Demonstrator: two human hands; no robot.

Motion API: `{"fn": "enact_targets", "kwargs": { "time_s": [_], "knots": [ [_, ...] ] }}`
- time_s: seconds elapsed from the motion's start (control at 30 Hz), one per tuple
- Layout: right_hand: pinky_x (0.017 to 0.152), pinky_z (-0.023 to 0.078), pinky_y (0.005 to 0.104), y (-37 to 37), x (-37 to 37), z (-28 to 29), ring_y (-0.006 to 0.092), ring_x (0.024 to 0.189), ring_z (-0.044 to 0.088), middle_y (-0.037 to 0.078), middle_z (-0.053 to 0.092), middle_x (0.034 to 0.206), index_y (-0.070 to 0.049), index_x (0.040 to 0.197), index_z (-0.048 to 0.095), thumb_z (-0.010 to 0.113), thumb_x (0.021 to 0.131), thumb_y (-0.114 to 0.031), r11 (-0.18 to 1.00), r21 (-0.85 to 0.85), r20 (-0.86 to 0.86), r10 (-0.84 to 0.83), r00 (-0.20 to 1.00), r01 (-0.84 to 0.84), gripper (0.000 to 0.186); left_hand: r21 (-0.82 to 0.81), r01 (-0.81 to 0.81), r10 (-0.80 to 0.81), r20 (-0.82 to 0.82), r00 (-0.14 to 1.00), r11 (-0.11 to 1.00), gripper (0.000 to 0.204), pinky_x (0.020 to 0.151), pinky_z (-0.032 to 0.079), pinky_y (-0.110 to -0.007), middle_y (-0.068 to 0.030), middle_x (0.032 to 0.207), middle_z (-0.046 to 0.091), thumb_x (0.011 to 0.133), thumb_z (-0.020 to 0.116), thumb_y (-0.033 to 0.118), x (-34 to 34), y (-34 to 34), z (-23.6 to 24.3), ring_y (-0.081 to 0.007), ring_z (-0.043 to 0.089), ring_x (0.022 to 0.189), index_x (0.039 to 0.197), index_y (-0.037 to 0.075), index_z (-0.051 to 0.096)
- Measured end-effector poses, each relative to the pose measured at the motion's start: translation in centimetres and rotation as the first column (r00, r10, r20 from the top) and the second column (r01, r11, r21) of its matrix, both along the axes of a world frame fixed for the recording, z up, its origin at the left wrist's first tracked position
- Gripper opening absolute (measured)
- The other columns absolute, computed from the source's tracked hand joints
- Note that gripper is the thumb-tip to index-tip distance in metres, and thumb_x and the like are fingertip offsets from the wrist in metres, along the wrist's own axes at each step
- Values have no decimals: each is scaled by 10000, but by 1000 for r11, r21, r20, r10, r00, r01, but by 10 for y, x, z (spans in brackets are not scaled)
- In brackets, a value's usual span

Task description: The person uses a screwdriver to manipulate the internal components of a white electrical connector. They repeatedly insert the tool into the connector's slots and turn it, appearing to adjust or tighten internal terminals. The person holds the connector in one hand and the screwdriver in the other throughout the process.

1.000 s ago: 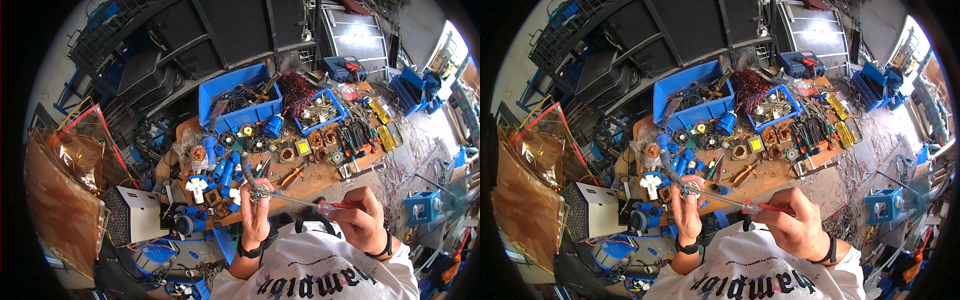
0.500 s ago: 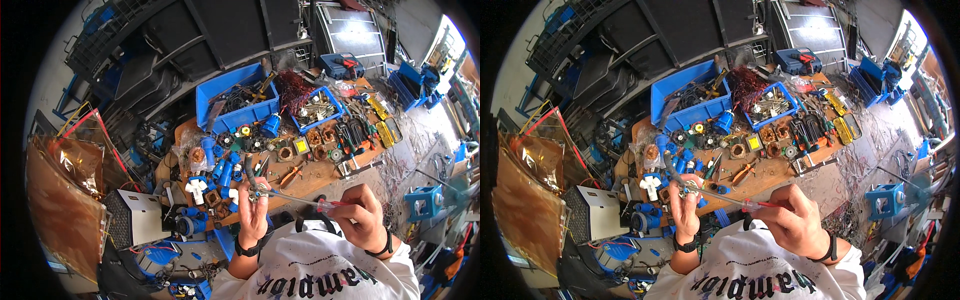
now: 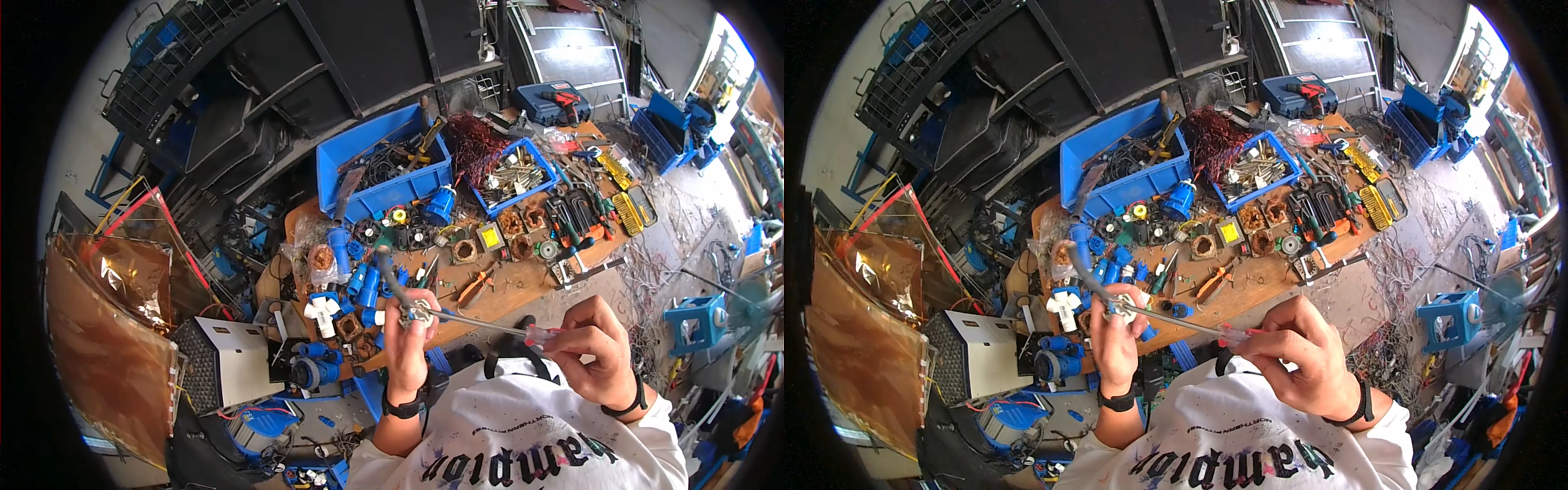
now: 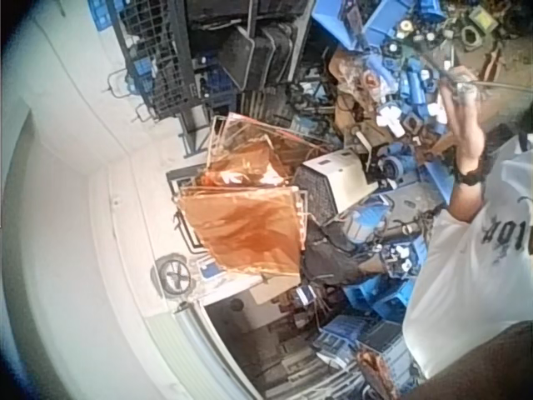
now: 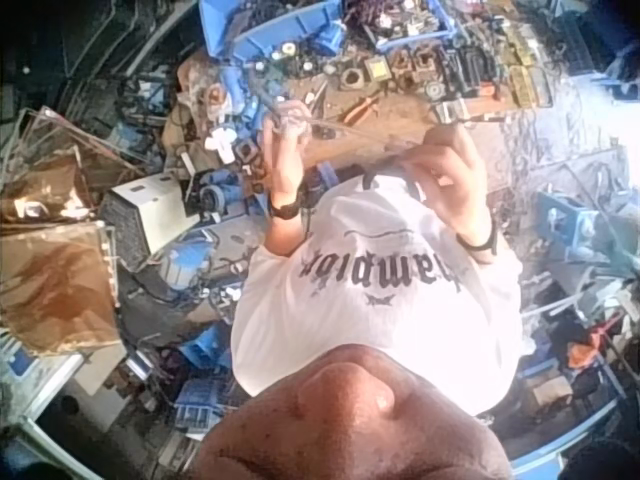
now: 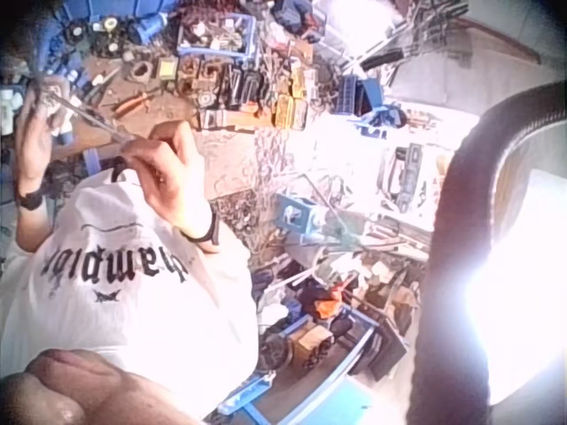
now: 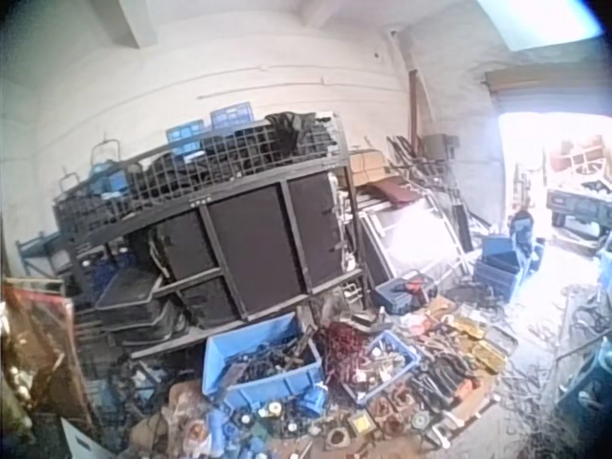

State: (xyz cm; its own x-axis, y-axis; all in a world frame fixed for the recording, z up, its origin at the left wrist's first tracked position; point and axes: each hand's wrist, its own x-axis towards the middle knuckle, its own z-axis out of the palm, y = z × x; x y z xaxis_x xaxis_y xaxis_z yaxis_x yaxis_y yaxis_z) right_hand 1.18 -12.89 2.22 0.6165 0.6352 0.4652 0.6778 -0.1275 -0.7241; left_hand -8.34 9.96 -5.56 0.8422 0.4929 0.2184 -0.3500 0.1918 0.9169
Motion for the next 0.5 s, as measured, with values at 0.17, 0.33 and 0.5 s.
{"fn": "enact_targets", "kwargs": {
  "time_s": [0.17,0.33,0.5],
  "knots": [
    [535,498,251,-4,3,-4,160,693,563,87,527,847,-57,892,660,735,668,75,996,86,-48,-20,999,24,271,-577,202,-156,128,979,792,372,530,308,-243,-53,935,493,955,444,327,5,17,10,-102,384,615,1176,33,495],
    [552,502,244,-8,1,-10,177,725,567,102,537,859,-38,900,653,739,671,67,997,70,-74,-38,997,43,265,9,-87,87,-119,989,996,238,549,323,-206,-50,917,541,964,466,234,13,23,8,-72,409,615,1099,42,504],
    [558,498,250,-11,2,-10,179,722,568,105,537,860,-34,899,653,749,672,53,997,55,-72,-44,996,48,262,412,-331,462,-275,843,849,278,806,447,-275,-84,1020,579,902,614,107,27,53,-24,-178,557,883,1142,16,507]
  ]
}}
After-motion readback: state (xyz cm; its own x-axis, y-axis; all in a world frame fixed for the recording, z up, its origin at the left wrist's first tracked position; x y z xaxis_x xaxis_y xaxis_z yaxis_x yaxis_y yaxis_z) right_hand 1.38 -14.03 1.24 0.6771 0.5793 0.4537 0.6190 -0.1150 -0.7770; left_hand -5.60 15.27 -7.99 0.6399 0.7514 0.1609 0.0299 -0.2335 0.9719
